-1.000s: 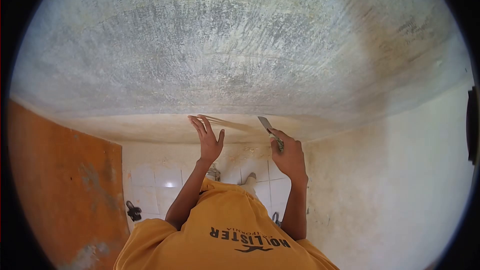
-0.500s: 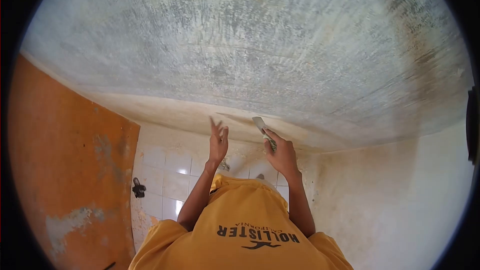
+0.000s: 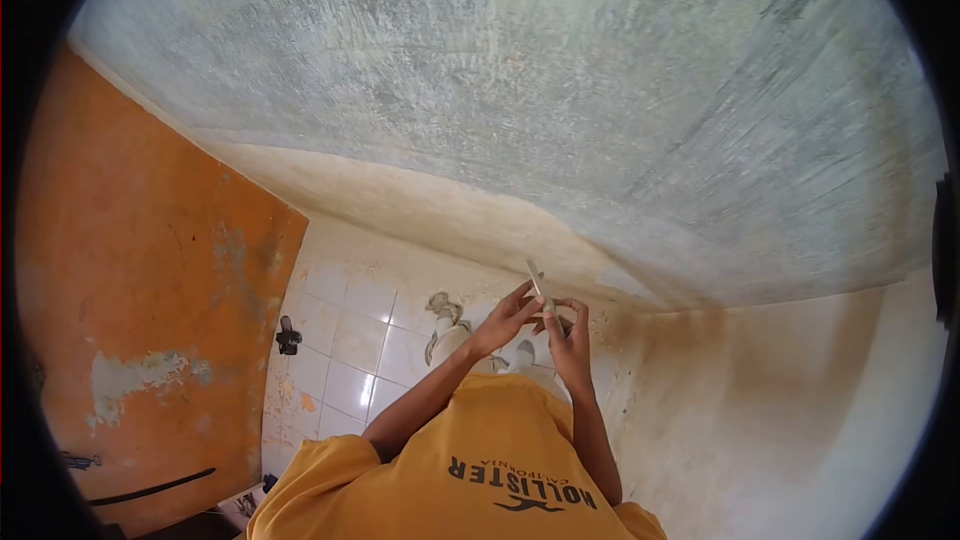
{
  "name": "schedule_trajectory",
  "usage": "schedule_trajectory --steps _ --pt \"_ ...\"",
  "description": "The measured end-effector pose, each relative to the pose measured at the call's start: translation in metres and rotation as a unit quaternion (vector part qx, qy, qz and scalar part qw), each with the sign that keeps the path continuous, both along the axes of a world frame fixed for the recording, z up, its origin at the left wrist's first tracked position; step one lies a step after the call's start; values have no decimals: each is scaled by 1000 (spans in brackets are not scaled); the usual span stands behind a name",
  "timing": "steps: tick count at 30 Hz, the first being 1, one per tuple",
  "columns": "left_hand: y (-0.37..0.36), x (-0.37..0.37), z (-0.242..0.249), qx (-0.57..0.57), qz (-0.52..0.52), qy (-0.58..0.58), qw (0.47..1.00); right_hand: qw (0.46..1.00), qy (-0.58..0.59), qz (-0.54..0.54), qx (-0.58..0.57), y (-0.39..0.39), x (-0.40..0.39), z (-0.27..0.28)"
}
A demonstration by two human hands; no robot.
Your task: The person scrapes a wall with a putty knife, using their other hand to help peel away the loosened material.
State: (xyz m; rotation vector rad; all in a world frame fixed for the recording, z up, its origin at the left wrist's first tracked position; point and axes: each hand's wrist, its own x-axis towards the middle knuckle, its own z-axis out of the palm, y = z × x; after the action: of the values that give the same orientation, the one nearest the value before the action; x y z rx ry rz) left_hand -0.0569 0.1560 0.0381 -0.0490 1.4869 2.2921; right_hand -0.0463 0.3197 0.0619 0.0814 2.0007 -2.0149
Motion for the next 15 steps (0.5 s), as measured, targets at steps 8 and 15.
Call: schedule_trajectory --steps 8,15 --pt "36 17 -5 15 148 -38 988 995 -32 76 54 44 10 11" --pt "7 2 -12 -28 319 -73 944 988 35 64 134 32 11 -6"
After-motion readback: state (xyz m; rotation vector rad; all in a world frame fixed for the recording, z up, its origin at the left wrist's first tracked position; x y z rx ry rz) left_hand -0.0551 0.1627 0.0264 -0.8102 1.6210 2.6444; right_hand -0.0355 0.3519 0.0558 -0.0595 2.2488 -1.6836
